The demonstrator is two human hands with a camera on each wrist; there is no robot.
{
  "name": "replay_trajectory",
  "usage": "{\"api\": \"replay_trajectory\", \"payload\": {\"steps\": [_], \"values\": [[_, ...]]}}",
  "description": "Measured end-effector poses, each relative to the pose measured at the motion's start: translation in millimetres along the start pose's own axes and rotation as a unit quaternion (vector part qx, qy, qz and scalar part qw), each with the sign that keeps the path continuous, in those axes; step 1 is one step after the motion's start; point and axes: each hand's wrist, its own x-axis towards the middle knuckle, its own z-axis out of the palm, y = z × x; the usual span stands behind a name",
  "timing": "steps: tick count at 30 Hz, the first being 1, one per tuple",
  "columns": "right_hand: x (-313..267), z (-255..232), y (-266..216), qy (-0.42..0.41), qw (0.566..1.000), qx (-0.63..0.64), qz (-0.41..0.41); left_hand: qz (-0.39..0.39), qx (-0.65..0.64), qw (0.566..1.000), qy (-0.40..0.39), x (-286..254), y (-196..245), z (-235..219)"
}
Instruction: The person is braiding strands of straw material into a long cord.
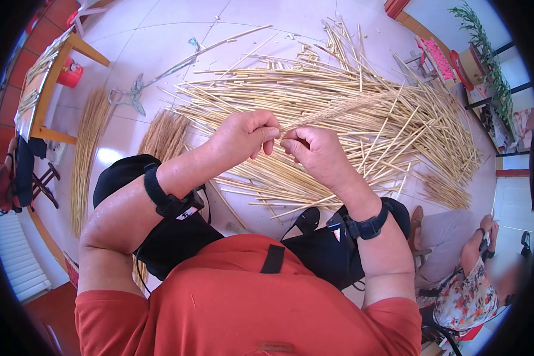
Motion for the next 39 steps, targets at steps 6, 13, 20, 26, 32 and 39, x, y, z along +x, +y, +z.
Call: {"api": "replay_trajectory", "payload": {"steps": [6,13,20,26,32,39], "values": [[-6,3,16,-0.037,0.962,-0.264,-0.064,0.045,0.097,0.994,-0.022,-1,-9,5],[-9,5,15,-0.085,0.946,-0.302,-0.081,0.023,0.129,0.991,-0.032,0,-7,9],[-10,4,14,-0.062,0.947,-0.289,-0.128,0.024,0.094,0.995,-0.019,2,-5,9],[-13,2,9,-0.072,0.946,-0.300,-0.098,0.001,0.049,0.999,-0.015,5,-7,8],[-14,1,10,-0.053,0.945,-0.305,-0.109,0.007,0.055,0.998,-0.020,5,-6,9],[-14,2,13,-0.053,0.944,-0.305,-0.114,0.010,0.098,0.995,-0.017,5,-9,9]]}}
